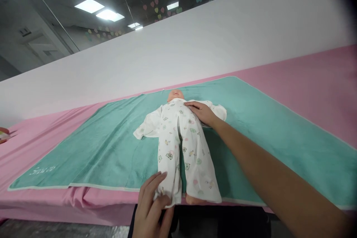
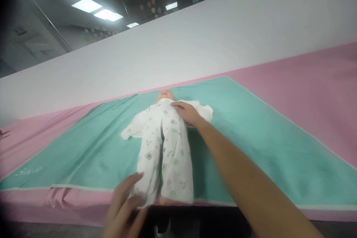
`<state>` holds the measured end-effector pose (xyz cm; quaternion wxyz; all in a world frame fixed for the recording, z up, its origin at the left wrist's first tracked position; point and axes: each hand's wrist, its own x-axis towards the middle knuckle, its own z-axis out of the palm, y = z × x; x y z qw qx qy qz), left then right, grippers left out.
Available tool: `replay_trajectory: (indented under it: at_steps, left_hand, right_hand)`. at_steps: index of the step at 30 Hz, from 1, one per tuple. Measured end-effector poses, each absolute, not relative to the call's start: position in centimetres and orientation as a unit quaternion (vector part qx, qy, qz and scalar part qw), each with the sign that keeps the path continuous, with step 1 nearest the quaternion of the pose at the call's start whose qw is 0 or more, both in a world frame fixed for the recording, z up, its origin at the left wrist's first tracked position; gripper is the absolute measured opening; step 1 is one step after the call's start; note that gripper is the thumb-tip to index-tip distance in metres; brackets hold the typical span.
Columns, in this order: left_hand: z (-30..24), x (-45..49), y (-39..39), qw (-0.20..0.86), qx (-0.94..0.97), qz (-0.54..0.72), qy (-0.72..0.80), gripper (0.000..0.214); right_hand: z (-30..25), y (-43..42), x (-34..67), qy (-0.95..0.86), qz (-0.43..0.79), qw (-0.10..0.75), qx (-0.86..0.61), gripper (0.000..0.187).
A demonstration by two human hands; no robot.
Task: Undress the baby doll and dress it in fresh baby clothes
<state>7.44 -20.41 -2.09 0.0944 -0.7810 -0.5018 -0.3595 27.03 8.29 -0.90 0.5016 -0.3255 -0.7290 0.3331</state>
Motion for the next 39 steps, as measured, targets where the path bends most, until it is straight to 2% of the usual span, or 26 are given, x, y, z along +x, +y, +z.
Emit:
replay_trajectory:
  at_steps: [13, 39]
  left_hand:
    - [-2.8, 8.6, -20.4, 0.093, -0.784, -0.41, -0.457, 0.013]
    - [-3.5, 8.9, -20.5, 0.074, -0.763, -0.445, -0.463, 0.015]
  right_hand:
    - [-0.7, 8.0, 27.0, -0.727, 0.335, 0.5, -0.331, 0.029]
    - [-0.8, 8.2, 27.0, -0.73, 0.33, 0.503, -0.325, 0.029]
